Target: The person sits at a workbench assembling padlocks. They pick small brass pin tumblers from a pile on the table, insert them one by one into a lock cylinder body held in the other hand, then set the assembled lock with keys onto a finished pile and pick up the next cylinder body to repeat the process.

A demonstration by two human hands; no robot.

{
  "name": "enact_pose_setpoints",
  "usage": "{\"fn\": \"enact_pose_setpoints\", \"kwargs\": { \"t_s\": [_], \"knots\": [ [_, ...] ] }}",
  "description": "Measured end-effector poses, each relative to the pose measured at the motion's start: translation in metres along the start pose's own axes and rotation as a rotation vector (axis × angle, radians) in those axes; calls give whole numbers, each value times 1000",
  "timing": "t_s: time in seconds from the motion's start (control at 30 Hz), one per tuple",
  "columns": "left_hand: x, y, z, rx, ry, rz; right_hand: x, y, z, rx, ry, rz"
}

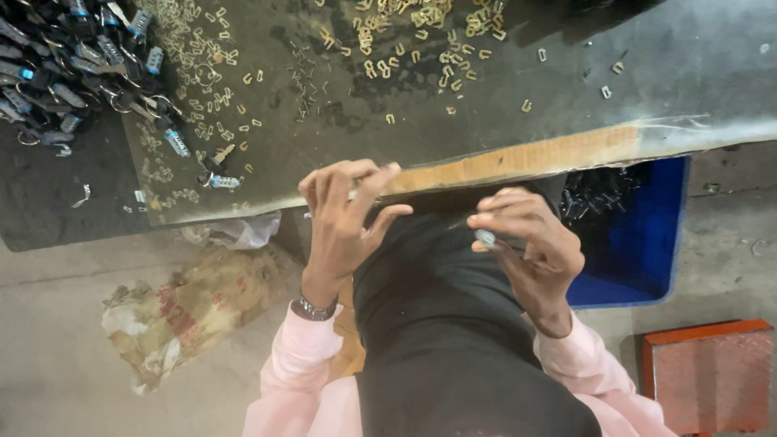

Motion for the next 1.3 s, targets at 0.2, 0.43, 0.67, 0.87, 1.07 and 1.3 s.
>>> {"fn": "enact_pose_setpoints", "kwargs": {
  "t_s": [0.2,0.43,0.67,0.87,1.07,1.3],
  "knots": [
    [3,-5,25,12,72,89,-12,24,6,-230,-86,429],
    [-5,10,19,-76,21,32,-7,35,5,-278,-37,446],
    [14,3,-8,15,158,-100,-17,59,-4,-429,-4,614],
    [6,-5,-9,297,308,-721,-23,72,0,-532,-104,645],
    [-17,10,1,319,270,-1061,-28,61,2,-527,-193,657],
    [-53,9,-4,596,177,-1488,-23,48,-6,-480,-56,660]
  ]
}}
Point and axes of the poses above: each hand's wrist, its own z-axis towards the middle knuckle, its own x-axis out of the back of the hand, y = z × x, the point moved 8 cm from there along z, towards the middle knuckle, and after that the axes turned 9 degrees about -x, right-handed, at the moved point
